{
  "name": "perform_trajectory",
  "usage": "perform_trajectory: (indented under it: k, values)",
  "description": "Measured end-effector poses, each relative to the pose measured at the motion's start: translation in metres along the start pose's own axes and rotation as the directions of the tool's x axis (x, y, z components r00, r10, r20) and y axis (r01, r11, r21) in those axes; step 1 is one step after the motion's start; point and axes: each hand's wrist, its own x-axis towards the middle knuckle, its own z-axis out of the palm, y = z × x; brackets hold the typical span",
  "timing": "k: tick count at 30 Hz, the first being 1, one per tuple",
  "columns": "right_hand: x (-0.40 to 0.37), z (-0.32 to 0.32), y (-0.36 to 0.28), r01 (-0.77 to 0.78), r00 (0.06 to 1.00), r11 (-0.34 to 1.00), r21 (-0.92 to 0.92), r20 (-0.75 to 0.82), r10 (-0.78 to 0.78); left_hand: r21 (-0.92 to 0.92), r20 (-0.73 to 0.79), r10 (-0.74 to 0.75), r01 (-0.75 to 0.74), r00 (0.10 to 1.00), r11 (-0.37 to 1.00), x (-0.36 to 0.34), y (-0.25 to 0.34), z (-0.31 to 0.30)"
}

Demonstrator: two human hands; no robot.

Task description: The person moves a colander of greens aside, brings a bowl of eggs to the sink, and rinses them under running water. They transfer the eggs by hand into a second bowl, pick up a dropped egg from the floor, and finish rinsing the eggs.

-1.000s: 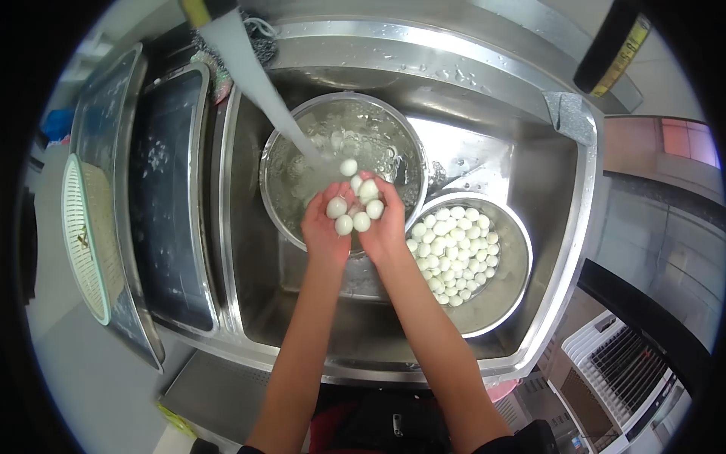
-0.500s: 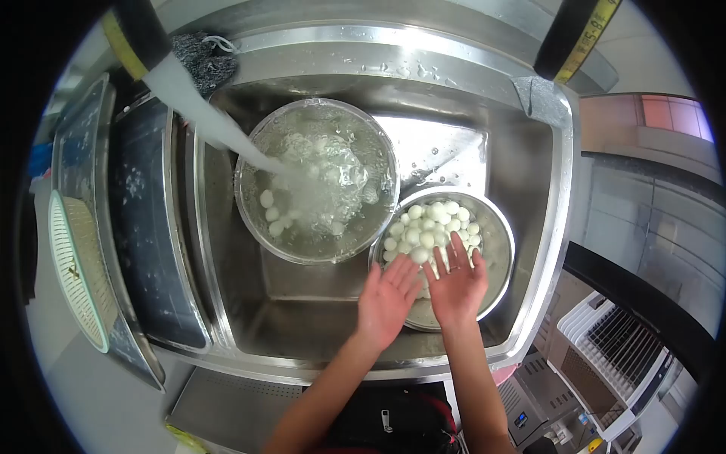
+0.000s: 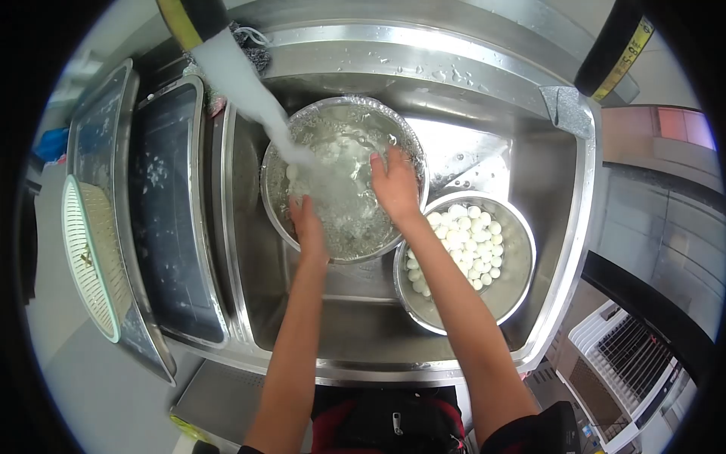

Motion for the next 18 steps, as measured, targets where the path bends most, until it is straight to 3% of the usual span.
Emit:
perform_trajectory:
  k: [1,3,4,6,7,9,10,11,12,13,14,16,18]
  values:
    - [0.001,0.009,0.003,0.002,1.000,1.000,-0.002,0.000,-0.002,-0.002,-0.001,-0.001,0.001,1.000,1.000,0.010,-0.011,0.002]
    - [0.002,0.023,0.009,-0.221,0.970,0.975,-0.030,0.095,0.223,0.104,0.246,0.027,-0.054,0.969,0.993,0.031,-0.039,0.003]
    - [0.000,0.026,0.013,-0.221,0.970,0.975,-0.034,0.098,0.223,0.103,0.243,0.024,-0.050,0.970,0.993,0.034,-0.045,0.003]
    - [-0.010,0.031,0.021,-0.397,0.884,0.908,0.132,0.322,0.339,0.321,0.324,0.066,-0.175,0.944,0.931,0.032,-0.041,0.002]
    - [-0.016,0.039,0.029,-0.398,0.883,0.908,0.132,0.323,0.341,0.322,0.324,0.065,-0.175,0.944,0.930,0.030,-0.041,0.003]
    - [-0.028,0.055,0.035,-0.533,0.843,0.739,0.413,0.340,0.418,0.127,0.213,-0.186,0.161,0.959,0.979,0.027,-0.042,0.010]
    - [-0.032,0.057,0.031,-0.529,0.845,0.740,0.415,0.341,0.413,0.124,0.210,-0.181,0.157,0.961,0.980,0.023,-0.038,0.012]
    - [-0.038,0.053,0.013,-0.599,0.797,0.543,0.588,0.370,0.478,-0.113,0.226,-0.318,0.349,0.921,0.930,0.012,-0.022,0.013]
    - [-0.041,0.052,0.004,-0.624,0.740,0.306,0.719,0.417,0.528,-0.335,0.275,-0.437,0.511,0.856,0.791,0.006,-0.014,0.013]
    - [-0.042,0.062,0.019,-0.647,0.708,0.173,0.743,0.500,0.499,-0.333,0.272,-0.437,0.510,0.857,0.793,0.005,-0.010,0.012]
    - [-0.043,0.059,0.012,-0.648,0.707,0.170,0.743,0.502,0.499,-0.366,0.350,-0.447,0.560,0.823,0.743,0.005,-0.010,0.012]
    - [-0.049,0.046,-0.013,-0.564,0.763,0.008,0.826,0.517,0.387,-0.391,0.428,-0.452,0.611,0.783,0.689,0.000,-0.004,0.012]
    - [-0.052,0.046,-0.018,-0.503,0.792,-0.040,0.864,0.478,0.380,-0.550,0.469,-0.277,0.523,0.838,0.651,-0.010,0.013,0.010]
